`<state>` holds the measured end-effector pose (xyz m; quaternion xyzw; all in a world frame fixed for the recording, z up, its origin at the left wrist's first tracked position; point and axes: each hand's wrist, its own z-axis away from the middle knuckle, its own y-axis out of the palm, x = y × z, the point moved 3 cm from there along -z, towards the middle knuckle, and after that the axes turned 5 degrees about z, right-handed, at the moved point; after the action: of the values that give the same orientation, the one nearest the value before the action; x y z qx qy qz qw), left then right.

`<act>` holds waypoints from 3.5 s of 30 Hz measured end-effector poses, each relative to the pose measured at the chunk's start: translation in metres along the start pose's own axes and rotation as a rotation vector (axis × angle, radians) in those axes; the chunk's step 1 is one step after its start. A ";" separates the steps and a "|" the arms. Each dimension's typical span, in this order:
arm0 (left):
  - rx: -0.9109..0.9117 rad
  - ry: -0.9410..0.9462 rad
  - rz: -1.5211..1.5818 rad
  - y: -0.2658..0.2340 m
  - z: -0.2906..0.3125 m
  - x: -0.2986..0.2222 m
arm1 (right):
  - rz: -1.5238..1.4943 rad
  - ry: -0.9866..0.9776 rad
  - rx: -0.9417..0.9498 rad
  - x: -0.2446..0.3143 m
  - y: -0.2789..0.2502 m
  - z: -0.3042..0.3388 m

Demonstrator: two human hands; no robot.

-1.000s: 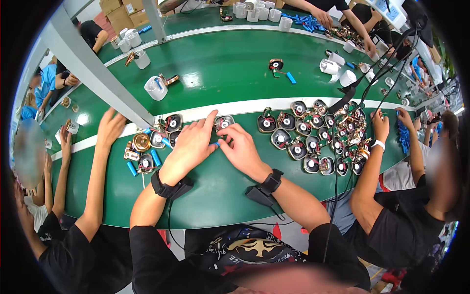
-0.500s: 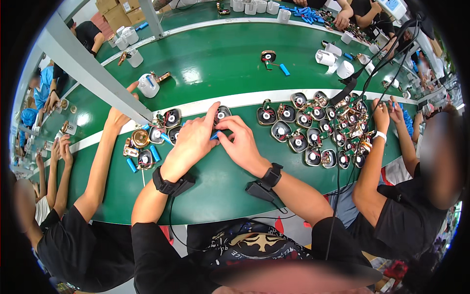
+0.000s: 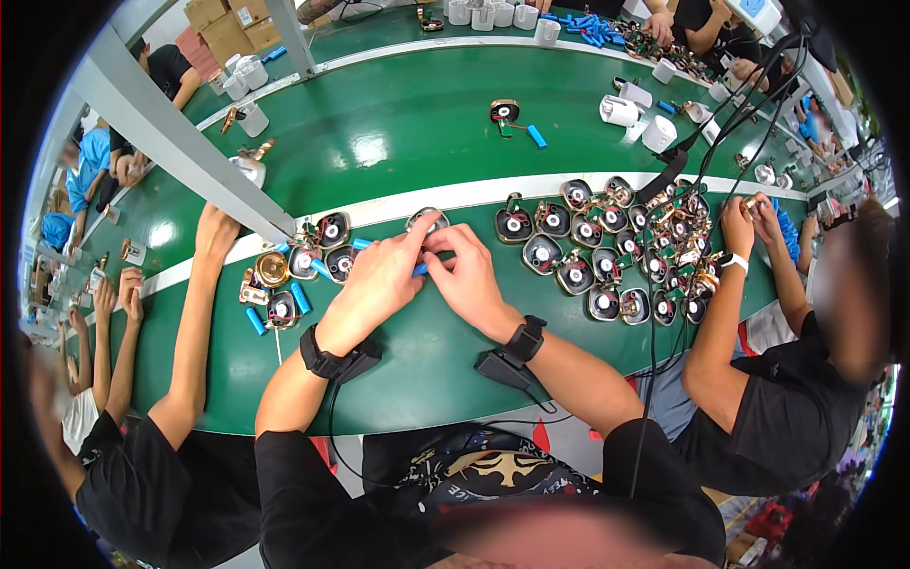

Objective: Assembling electronic speaker components by applying glue and fitting parts together on a manual assembly line.

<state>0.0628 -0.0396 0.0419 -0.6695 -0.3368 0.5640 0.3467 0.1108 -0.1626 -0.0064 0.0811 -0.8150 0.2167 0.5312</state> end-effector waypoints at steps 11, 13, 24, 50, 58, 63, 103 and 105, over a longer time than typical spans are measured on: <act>-0.123 -0.089 0.212 -0.014 0.002 -0.014 | -0.326 0.445 0.180 -0.006 -0.003 -0.004; -0.175 -0.041 0.224 -0.017 0.003 -0.018 | -0.374 0.475 0.200 -0.003 -0.003 -0.003; -0.134 0.043 0.087 -0.069 -0.025 -0.032 | -1.041 0.723 0.316 -0.010 0.008 0.005; 0.024 0.012 -0.020 -0.027 -0.169 0.070 | -0.844 0.592 0.321 -0.016 0.007 0.003; 0.148 -0.060 0.206 -0.063 -0.043 0.055 | -0.719 0.521 0.114 -0.006 0.016 0.013; 0.682 0.095 0.283 -0.065 -0.065 0.048 | -0.616 0.409 -0.027 -0.004 0.019 0.016; -0.314 -0.004 0.559 -0.052 0.026 -0.005 | -0.394 0.036 -0.168 0.015 -0.016 -0.005; -0.264 -0.049 0.616 -0.035 0.044 -0.010 | -0.355 0.016 -0.155 0.025 -0.024 -0.003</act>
<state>0.0160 -0.0252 0.0710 -0.7652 -0.1971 0.6098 0.0618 0.1117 -0.1805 0.0232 0.1807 -0.7981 0.0571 0.5720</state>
